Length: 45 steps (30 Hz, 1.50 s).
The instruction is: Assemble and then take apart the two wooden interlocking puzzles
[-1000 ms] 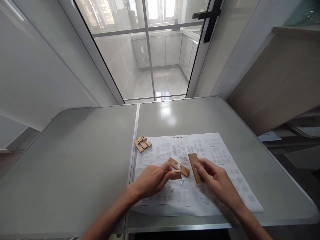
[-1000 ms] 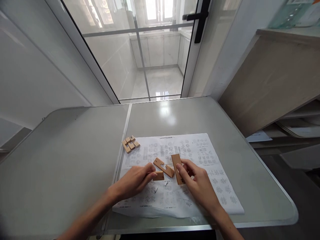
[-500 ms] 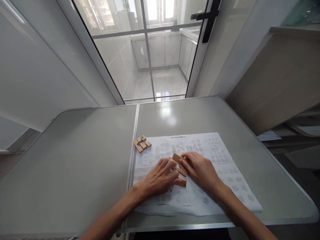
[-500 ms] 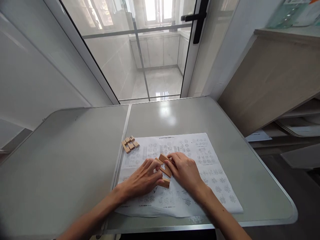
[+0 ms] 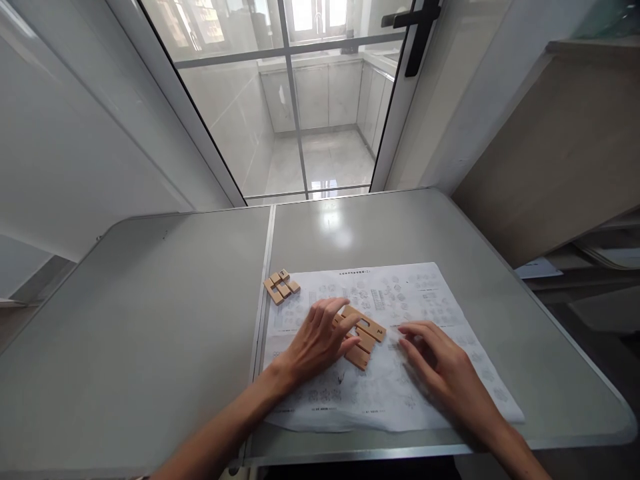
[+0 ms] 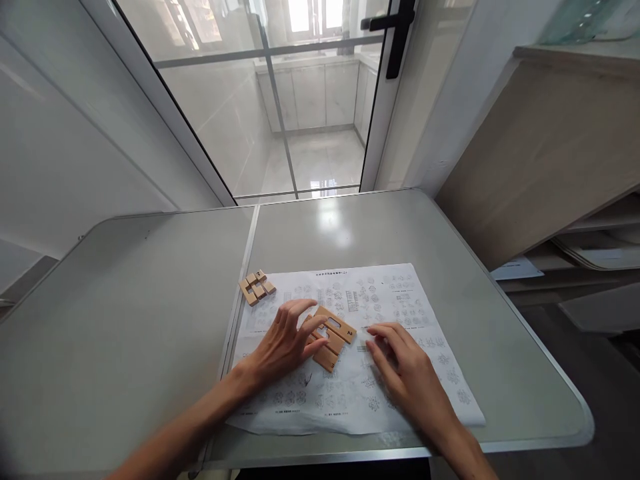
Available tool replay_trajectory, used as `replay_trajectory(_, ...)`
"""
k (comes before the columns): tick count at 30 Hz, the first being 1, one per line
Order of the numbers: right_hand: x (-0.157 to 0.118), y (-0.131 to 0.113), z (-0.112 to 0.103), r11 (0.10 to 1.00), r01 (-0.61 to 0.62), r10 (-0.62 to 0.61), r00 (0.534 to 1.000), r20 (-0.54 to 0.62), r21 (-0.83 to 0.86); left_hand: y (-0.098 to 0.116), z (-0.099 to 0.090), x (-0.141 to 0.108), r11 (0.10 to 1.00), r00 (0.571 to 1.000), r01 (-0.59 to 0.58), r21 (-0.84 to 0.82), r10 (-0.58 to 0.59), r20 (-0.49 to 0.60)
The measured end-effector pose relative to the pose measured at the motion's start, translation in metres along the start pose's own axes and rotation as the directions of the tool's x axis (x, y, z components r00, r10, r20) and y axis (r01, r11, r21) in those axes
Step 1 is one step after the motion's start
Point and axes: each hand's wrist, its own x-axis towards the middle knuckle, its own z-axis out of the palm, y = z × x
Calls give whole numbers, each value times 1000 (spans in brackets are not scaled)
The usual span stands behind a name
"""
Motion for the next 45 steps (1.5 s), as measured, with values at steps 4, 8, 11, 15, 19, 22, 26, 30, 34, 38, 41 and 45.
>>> replay_trajectory(4,-10,5,1,1000,-11,11,1000,-25,9,15,6,20,993,994,104,-51,-102,43)
replay_trajectory(8,-12,5,5,1000,-11,12,999,-36,30,31,14,34,987,988,78,-139,-58,146)
replay_trajectory(11,-12,6,7,998,-20,22,999,-33,51,36,17,34,981,977,111,-159,-78,200)
replay_trajectory(15,-14,9,7,998,-38,39,999,-18,60,34,14,27,966,968,208,-155,-181,173)
replay_trajectory(19,-15,9,6,997,-48,49,999,-10,59,24,1,13,954,952,282,-104,-265,151)
replay_trajectory(22,-15,8,5,997,-53,53,999,-4,61,17,-12,-1,941,936,332,-61,-321,143)
replay_trajectory(26,-14,7,5,997,-51,52,999,-9,65,12,-27,-20,921,915,389,4,-387,110)
replay_trajectory(30,-14,7,4,996,-56,56,998,-3,75,7,-36,-32,909,906,412,58,-416,78)
replay_trajectory(34,-14,8,5,993,-80,79,997,13,82,-2,-43,-37,913,908,400,76,-406,105)
replay_trajectory(38,-14,9,6,993,-71,72,997,-8,94,-8,-47,-39,909,904,407,86,-415,103)
replay_trajectory(41,-14,9,7,993,-68,69,998,-13,97,-11,-49,-40,907,904,410,92,-418,88)
replay_trajectory(45,-14,8,6,992,-76,78,997,-18,100,-12,-50,-43,897,899,428,110,-435,47)
